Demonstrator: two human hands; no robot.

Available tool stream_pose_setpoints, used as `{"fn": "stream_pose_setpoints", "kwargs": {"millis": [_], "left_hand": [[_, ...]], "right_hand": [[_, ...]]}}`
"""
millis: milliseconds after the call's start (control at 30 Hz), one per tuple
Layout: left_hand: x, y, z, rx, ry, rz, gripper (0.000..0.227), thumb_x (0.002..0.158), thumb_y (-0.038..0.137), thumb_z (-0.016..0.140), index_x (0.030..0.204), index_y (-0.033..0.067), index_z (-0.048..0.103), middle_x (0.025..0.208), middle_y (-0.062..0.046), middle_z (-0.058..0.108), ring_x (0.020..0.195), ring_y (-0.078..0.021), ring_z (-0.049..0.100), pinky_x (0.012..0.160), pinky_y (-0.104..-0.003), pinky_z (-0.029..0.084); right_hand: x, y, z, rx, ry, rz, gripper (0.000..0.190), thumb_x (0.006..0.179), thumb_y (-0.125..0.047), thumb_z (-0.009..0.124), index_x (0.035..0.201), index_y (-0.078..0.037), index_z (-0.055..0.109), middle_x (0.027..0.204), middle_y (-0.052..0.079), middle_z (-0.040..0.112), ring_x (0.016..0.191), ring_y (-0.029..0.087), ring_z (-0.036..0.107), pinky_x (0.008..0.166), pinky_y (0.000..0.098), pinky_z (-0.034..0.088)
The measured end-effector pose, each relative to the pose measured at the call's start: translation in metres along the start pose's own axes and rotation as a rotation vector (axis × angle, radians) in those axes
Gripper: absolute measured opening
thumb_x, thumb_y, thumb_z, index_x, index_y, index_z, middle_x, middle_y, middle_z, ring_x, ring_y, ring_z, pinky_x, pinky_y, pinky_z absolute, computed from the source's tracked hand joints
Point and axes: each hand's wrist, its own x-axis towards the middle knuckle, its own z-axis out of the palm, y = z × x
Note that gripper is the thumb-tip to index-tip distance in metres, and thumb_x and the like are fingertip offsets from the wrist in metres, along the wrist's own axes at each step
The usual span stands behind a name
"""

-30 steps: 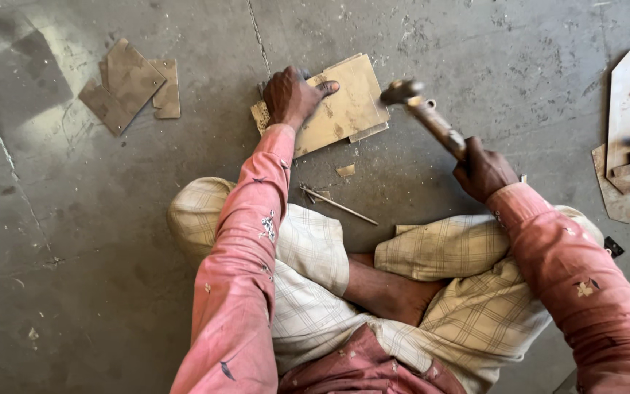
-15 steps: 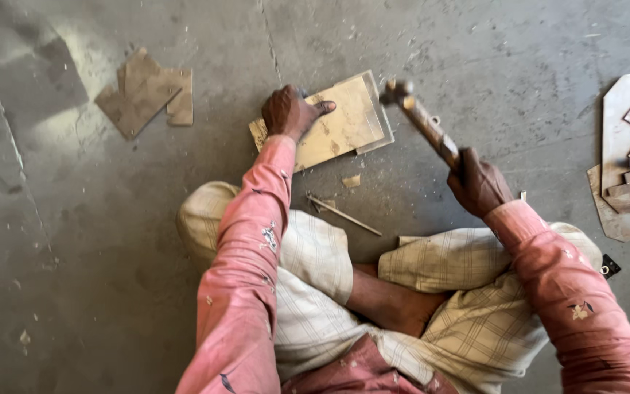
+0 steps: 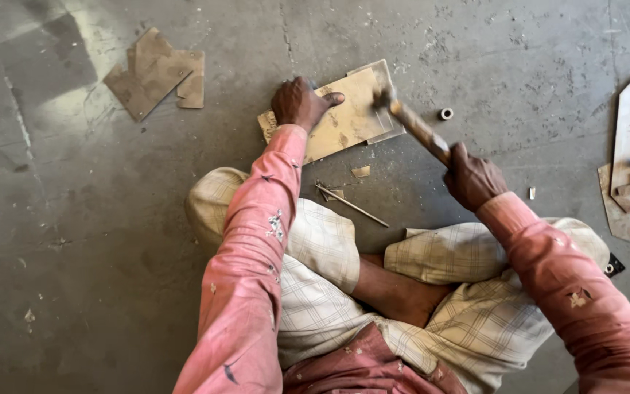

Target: The person sits on the floor and uses a hammer and metal punch to create holes in flat metal sheets. They position the punch on the metal, strike it with the hammer, and then move the processed pieces aside.

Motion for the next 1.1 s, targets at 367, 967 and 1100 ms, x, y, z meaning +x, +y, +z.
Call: {"fn": "stream_pose_setpoints", "kwargs": {"millis": [367, 967, 1100], "left_hand": [[0.014, -0.055, 0.115, -1.418, 0.175, -0.028, 0.063, 0.072, 0.007, 0.096, 0.126, -0.0019, 0.063, 0.116, -0.007, 0.075, 0.103, -0.0208, 0.067, 0.091, -0.032, 0.053], [-0.051, 0.006, 0.065, -1.247, 0.331, -0.686, 0.044, 0.066, 0.008, 0.095, 0.101, -0.0057, 0.073, 0.078, -0.013, 0.076, 0.046, -0.0172, 0.061, 0.04, -0.032, 0.047], [-0.058, 0.006, 0.077, -1.442, 0.332, -0.688, 0.042, 0.065, 0.01, 0.093, 0.096, -0.003, 0.068, 0.071, -0.014, 0.075, 0.042, -0.0173, 0.061, 0.036, -0.033, 0.045]], "right_hand": [[-0.046, 0.017, -0.021, 0.272, 0.367, -0.043, 0.029, 0.098, -0.014, 0.062, 0.12, -0.003, 0.045, 0.081, 0.025, 0.065, 0.068, 0.048, 0.064, 0.061, 0.0554, 0.05], [-0.001, -0.024, -0.004, 0.124, 0.229, -0.132, 0.027, 0.096, -0.016, 0.059, 0.112, -0.002, 0.043, 0.072, 0.028, 0.065, 0.06, 0.048, 0.063, 0.056, 0.0593, 0.049], [-0.015, -0.021, 0.009, 0.111, 0.011, 0.032, 0.024, 0.098, -0.016, 0.055, 0.111, -0.001, 0.041, 0.076, 0.027, 0.063, 0.056, 0.045, 0.066, 0.049, 0.0574, 0.053]]}}
